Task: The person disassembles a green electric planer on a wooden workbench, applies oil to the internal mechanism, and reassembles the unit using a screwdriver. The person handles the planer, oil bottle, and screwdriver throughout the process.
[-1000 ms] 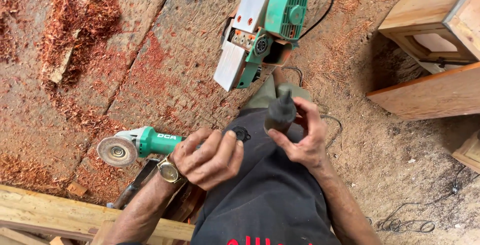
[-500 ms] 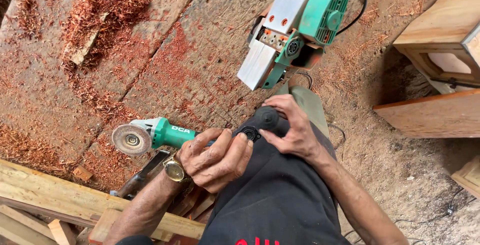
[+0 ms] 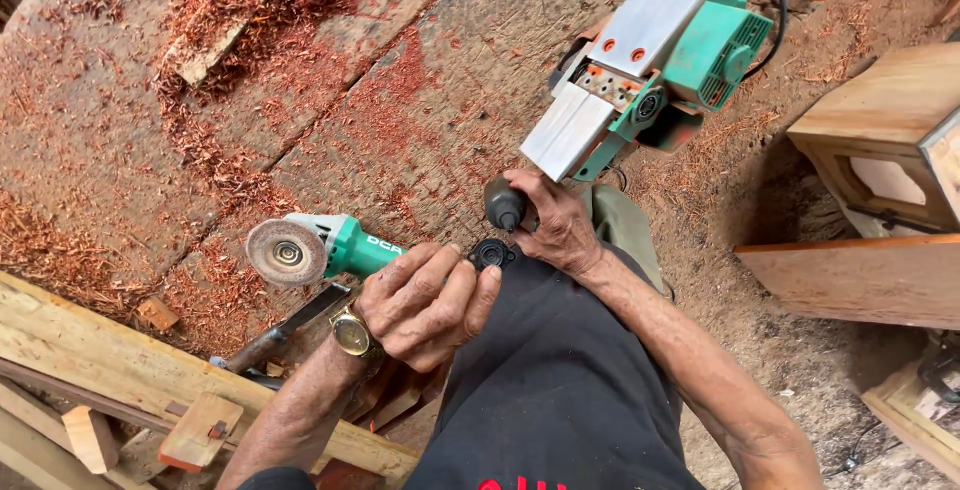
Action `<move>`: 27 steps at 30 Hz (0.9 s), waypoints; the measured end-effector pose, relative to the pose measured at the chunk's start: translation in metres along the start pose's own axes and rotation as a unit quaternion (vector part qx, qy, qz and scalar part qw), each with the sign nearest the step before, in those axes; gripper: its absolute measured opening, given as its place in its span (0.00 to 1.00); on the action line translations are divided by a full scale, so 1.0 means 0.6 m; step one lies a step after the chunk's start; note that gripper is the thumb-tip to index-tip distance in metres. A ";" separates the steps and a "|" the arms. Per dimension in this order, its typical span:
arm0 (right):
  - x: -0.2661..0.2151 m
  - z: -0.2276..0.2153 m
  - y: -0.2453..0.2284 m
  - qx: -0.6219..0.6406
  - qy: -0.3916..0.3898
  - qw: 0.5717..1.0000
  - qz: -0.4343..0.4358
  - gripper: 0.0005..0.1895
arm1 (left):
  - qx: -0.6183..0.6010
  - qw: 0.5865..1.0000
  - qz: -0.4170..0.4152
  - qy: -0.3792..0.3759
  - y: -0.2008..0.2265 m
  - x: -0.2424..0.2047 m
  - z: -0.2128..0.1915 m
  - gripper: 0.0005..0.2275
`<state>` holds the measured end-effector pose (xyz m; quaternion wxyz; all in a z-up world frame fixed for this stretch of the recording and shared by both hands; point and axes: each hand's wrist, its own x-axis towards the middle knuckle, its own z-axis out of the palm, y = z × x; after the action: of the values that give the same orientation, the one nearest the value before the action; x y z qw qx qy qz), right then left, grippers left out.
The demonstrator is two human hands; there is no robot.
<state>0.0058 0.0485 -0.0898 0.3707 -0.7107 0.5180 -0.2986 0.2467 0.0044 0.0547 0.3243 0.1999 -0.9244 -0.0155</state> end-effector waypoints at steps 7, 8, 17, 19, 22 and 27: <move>-0.009 -0.073 -0.073 -0.181 -0.040 0.981 0.059 0.33 | -0.038 0.996 -0.087 0.000 0.002 -0.009 -0.006 0.10; -0.024 -0.090 -0.102 -0.183 -0.044 0.980 0.058 0.33 | -0.039 0.995 -0.090 0.002 0.002 -0.013 -0.005 0.10; 0.017 -0.164 -0.264 0.415 0.073 0.857 0.296 0.28 | -0.058 0.994 -0.083 0.032 -0.001 0.035 0.005 0.10; 0.017 -0.158 -0.260 0.481 0.072 0.821 0.298 0.26 | -0.029 0.999 -0.036 0.020 -0.003 0.041 0.009 0.10; 0.002 -0.148 -0.247 0.457 0.071 0.838 0.290 0.22 | -0.042 0.998 -0.026 0.029 -0.009 0.038 0.013 0.10; 0.002 -0.135 -0.238 0.456 0.083 0.838 0.287 0.17 | -0.060 0.998 -0.016 0.017 -0.011 0.032 0.010 0.11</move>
<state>0.0143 0.0569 0.0737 0.6777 -0.2532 0.5329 -0.4388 0.2318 -0.0093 0.0605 0.3510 0.1951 -0.9129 -0.0733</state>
